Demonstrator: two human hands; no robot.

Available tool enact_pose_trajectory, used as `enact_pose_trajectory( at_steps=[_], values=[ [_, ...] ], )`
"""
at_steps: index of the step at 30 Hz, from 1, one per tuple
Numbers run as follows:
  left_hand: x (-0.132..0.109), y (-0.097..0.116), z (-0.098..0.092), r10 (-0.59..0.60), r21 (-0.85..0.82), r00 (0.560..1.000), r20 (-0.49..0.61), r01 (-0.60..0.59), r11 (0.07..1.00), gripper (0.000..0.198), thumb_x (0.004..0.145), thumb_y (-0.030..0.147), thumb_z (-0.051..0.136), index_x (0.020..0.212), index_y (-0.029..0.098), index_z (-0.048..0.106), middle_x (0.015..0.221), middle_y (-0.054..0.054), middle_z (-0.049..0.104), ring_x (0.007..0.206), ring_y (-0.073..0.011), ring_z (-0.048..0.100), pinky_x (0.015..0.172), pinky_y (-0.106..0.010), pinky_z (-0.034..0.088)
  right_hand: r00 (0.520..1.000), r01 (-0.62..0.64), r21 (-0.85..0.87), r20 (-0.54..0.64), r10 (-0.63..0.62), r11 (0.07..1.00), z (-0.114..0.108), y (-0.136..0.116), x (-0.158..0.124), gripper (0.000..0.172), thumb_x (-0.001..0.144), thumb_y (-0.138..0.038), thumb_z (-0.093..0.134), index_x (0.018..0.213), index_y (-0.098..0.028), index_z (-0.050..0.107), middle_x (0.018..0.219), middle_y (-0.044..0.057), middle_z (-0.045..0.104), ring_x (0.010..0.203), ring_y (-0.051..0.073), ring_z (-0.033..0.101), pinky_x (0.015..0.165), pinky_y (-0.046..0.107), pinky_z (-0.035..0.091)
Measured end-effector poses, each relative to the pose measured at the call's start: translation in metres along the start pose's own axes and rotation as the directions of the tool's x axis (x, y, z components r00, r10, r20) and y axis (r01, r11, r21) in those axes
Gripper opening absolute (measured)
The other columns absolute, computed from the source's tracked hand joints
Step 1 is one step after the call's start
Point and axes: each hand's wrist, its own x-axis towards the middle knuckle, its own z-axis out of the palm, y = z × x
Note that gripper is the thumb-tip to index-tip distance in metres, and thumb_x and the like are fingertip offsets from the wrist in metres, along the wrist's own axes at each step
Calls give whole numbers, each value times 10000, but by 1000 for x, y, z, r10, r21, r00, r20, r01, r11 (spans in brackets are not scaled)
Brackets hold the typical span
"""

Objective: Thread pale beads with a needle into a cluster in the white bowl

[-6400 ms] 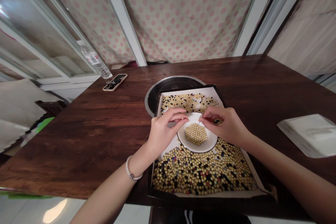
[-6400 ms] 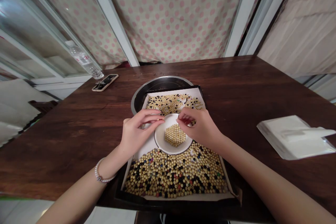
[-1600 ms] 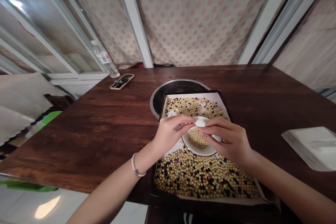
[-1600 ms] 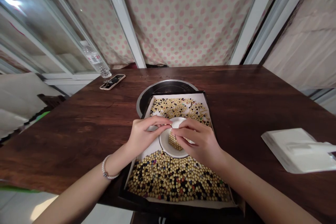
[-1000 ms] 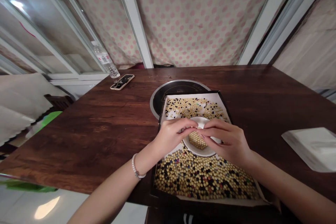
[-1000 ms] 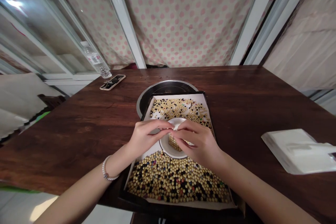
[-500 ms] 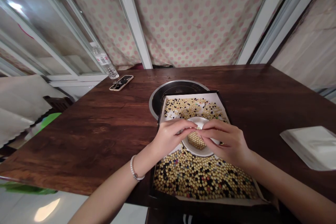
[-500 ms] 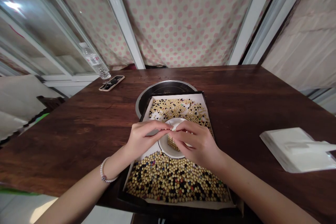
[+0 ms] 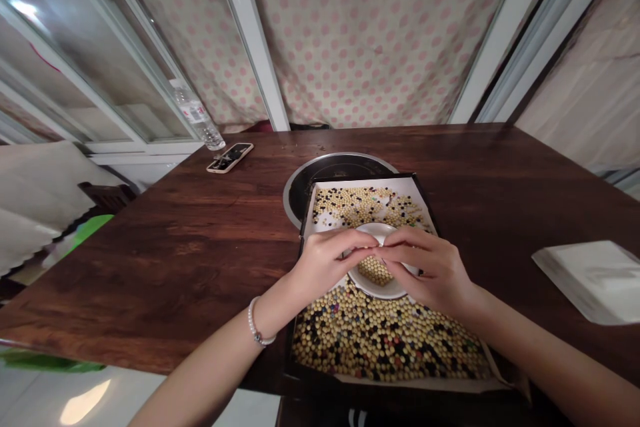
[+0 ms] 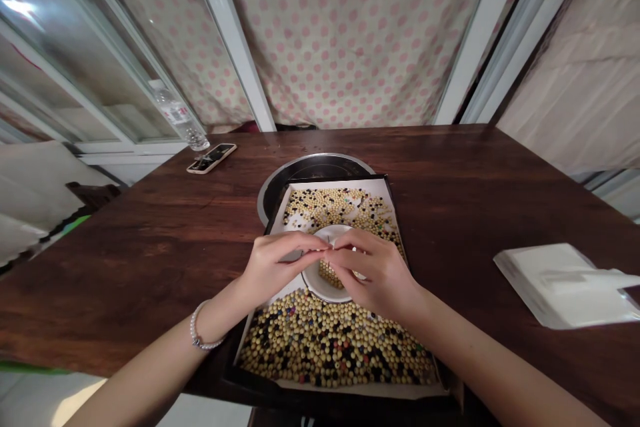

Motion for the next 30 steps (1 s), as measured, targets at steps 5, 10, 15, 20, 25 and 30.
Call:
enact_pose_trajectory(
  at_steps=[5,10,15,20,25,30],
  values=[
    [-1,-1,0,8,32,999,-41,-7,999,73,815,155,615,883,181,623,796,-4,706,677,-99,662,658,-207,558,999,29,-27,-28,-30,999,0,1,0,195,773,-42,574,862,-194,656,809,44,611,737,137,588,620,297,520],
    [-1,-2,0,10,21,1000,-2,-9,1000,64,819,173,613,880,182,626,778,2,705,664,-99,663,619,-200,556,999,-40,4,-27,40,999,-1,2,2,162,776,-66,581,843,-191,659,828,54,604,722,139,581,606,303,509],
    [-1,-3,0,-7,75,998,-63,12,997,56,817,180,613,871,181,627,788,4,708,660,-94,667,635,-195,562,999,-8,12,-46,9,1000,-2,-2,4,181,768,-58,576,838,-200,663,811,48,609,703,140,564,582,298,490],
    [-2,-2,0,69,37,998,7,-69,997,75,837,169,590,906,189,613,790,5,700,680,-94,663,626,-196,558,1000,-12,2,-14,12,1000,-3,-1,4,154,771,-70,582,802,-200,659,841,53,608,736,146,569,588,294,482],
    [-1,-3,1,33,65,997,-67,-29,997,61,812,169,623,871,175,611,778,-2,699,656,-94,660,626,-193,556,999,27,3,-42,-27,1000,-4,-3,3,188,743,-25,594,822,-183,658,820,56,605,711,139,554,579,284,476],
    [-3,-1,-1,75,40,997,3,-75,996,96,841,159,583,929,189,604,826,-2,703,722,-99,669,659,-205,566,999,32,-19,-16,-33,999,-3,-1,2,175,753,-40,591,806,-193,659,841,57,613,728,146,565,590,294,483]
  ],
)
